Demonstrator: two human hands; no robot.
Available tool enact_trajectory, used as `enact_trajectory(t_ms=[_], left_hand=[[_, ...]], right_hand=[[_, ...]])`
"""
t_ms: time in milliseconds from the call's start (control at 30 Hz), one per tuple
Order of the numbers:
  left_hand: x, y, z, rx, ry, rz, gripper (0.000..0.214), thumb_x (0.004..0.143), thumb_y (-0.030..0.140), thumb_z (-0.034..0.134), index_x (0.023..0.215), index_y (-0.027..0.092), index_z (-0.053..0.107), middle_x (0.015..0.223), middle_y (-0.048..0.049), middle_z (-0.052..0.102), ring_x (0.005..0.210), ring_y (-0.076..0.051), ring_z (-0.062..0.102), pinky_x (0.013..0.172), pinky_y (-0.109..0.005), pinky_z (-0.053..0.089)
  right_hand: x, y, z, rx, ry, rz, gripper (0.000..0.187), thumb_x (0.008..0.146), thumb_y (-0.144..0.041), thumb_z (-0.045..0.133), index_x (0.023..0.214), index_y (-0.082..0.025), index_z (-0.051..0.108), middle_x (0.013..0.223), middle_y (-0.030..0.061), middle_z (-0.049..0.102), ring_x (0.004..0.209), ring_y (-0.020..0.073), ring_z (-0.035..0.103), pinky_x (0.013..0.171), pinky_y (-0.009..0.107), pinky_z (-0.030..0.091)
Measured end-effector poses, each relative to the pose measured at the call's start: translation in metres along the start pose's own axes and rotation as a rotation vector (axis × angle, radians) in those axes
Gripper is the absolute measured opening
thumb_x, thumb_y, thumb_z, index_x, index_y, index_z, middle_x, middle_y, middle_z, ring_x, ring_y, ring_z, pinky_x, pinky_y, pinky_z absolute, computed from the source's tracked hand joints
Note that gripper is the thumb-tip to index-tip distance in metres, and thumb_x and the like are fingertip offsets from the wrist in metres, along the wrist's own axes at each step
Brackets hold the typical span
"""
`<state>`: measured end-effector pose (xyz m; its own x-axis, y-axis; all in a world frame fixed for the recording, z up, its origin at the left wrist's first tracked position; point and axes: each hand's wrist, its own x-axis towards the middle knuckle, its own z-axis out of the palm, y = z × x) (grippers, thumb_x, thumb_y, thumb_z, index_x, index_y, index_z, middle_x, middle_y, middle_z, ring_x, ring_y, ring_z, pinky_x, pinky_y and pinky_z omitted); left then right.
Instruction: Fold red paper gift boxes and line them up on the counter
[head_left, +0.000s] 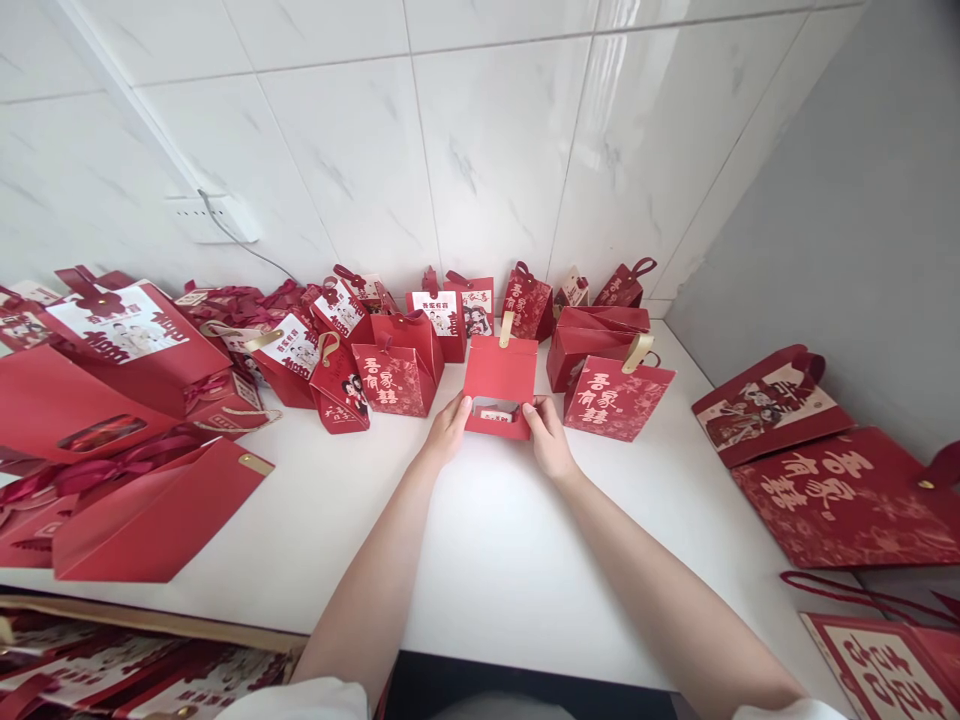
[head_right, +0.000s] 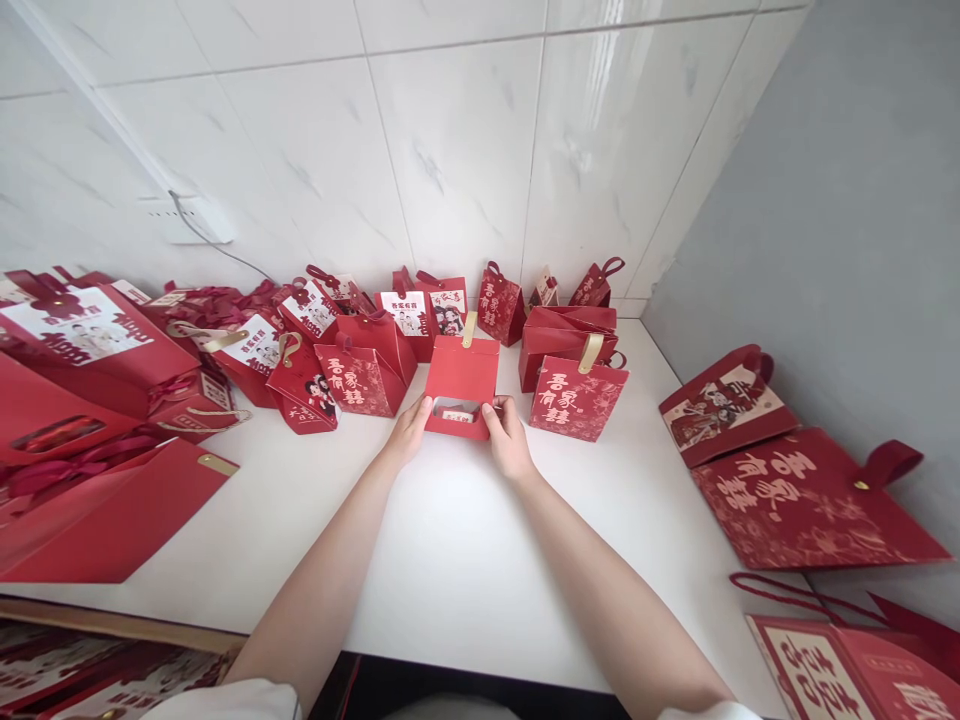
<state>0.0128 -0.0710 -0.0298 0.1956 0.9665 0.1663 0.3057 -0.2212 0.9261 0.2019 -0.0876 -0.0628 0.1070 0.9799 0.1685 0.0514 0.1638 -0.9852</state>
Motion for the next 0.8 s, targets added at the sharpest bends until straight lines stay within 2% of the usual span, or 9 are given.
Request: enact_trajectory(t_ms=[233, 400, 500, 567, 633, 667, 733, 800], left_hand=[[0.0, -0.002, 0.0, 0.002, 0.022, -0.042, 0.059, 0.095, 0.056, 0.032, 0.138, 0.019, 0.05, 0.145, -0.0047, 0.048, 0.134, -0.024, 0.045, 0.114, -0.037, 0.034], [0.002, -0.007, -0.001, -0.124, -0.002, -0.051, 0.056, 0.095, 0.05, 0.033, 0.137, 0.018, 0.051, 0.143, -0.0055, 0.051, 0.135, -0.025, 0.043, 0.116, -0.04, 0.032], [0.003, -0.009, -0.006, -0.153, -0.055, -0.026, 0.056, 0.094, 0.05, 0.035, 0.138, 0.018, 0.05, 0.144, -0.0061, 0.049, 0.137, -0.026, 0.04, 0.117, -0.042, 0.029], [0.001, -0.009, -0.009, -0.088, -0.107, 0.051, 0.06, 0.09, 0.053, 0.044, 0.141, 0.021, 0.047, 0.154, -0.0055, 0.034, 0.144, -0.028, 0.028, 0.118, -0.041, 0.026], [0.0, -0.009, -0.01, -0.005, -0.141, 0.105, 0.072, 0.079, 0.054, 0.063, 0.142, 0.024, 0.045, 0.16, -0.004, 0.017, 0.147, -0.031, 0.015, 0.117, -0.041, 0.028], [-0.001, -0.009, -0.008, 0.016, -0.138, 0.111, 0.079, 0.072, 0.052, 0.071, 0.142, 0.024, 0.045, 0.161, -0.0042, 0.015, 0.147, -0.032, 0.015, 0.115, -0.04, 0.032], [-0.001, -0.009, -0.003, -0.001, -0.091, 0.091, 0.084, 0.065, 0.047, 0.079, 0.139, 0.024, 0.047, 0.156, -0.0079, 0.029, 0.141, -0.032, 0.031, 0.108, -0.038, 0.041], [0.0, -0.009, 0.002, -0.053, -0.018, 0.033, 0.071, 0.069, 0.047, 0.075, 0.131, 0.021, 0.055, 0.133, -0.0114, 0.057, 0.118, -0.028, 0.057, 0.092, -0.035, 0.051]], right_hand=[[0.0, -0.001, 0.0, 0.004, 0.003, 0.005, 0.033, 0.089, -0.057, 0.047, 0.092, -0.024, 0.048, 0.092, 0.0018, 0.06, 0.088, 0.0201, 0.056, 0.085, 0.034, 0.043], [0.0, -0.002, 0.0, -0.004, 0.002, 0.014, 0.036, 0.088, -0.059, 0.047, 0.095, -0.024, 0.051, 0.091, 0.0021, 0.063, 0.09, 0.0205, 0.058, 0.087, 0.035, 0.045], [-0.001, -0.004, 0.0, -0.035, 0.022, 0.029, 0.042, 0.09, -0.06, 0.043, 0.104, -0.022, 0.055, 0.11, 0.0066, 0.065, 0.106, 0.0233, 0.058, 0.097, 0.039, 0.042], [-0.002, -0.005, 0.0, -0.071, 0.063, 0.022, 0.048, 0.092, -0.06, 0.04, 0.114, -0.021, 0.058, 0.136, 0.0098, 0.054, 0.129, 0.0255, 0.045, 0.109, 0.042, 0.033], [-0.004, -0.007, -0.001, -0.102, 0.087, -0.003, 0.053, 0.094, -0.059, 0.034, 0.126, -0.023, 0.057, 0.153, 0.0073, 0.034, 0.144, 0.0249, 0.025, 0.118, 0.043, 0.019], [-0.005, -0.008, -0.002, -0.115, 0.082, -0.021, 0.054, 0.095, -0.058, 0.031, 0.132, -0.025, 0.054, 0.157, 0.0049, 0.027, 0.147, 0.0238, 0.017, 0.119, 0.043, 0.015], [-0.007, -0.01, -0.003, -0.133, 0.056, -0.074, 0.055, 0.097, -0.056, 0.027, 0.141, -0.029, 0.045, 0.16, 0.001, 0.018, 0.149, 0.0219, 0.009, 0.12, 0.044, 0.012], [-0.009, -0.011, -0.004, -0.155, 0.036, -0.136, 0.056, 0.097, -0.056, 0.029, 0.146, -0.031, 0.036, 0.161, -0.0008, 0.012, 0.149, 0.0217, 0.007, 0.12, 0.046, 0.013]])
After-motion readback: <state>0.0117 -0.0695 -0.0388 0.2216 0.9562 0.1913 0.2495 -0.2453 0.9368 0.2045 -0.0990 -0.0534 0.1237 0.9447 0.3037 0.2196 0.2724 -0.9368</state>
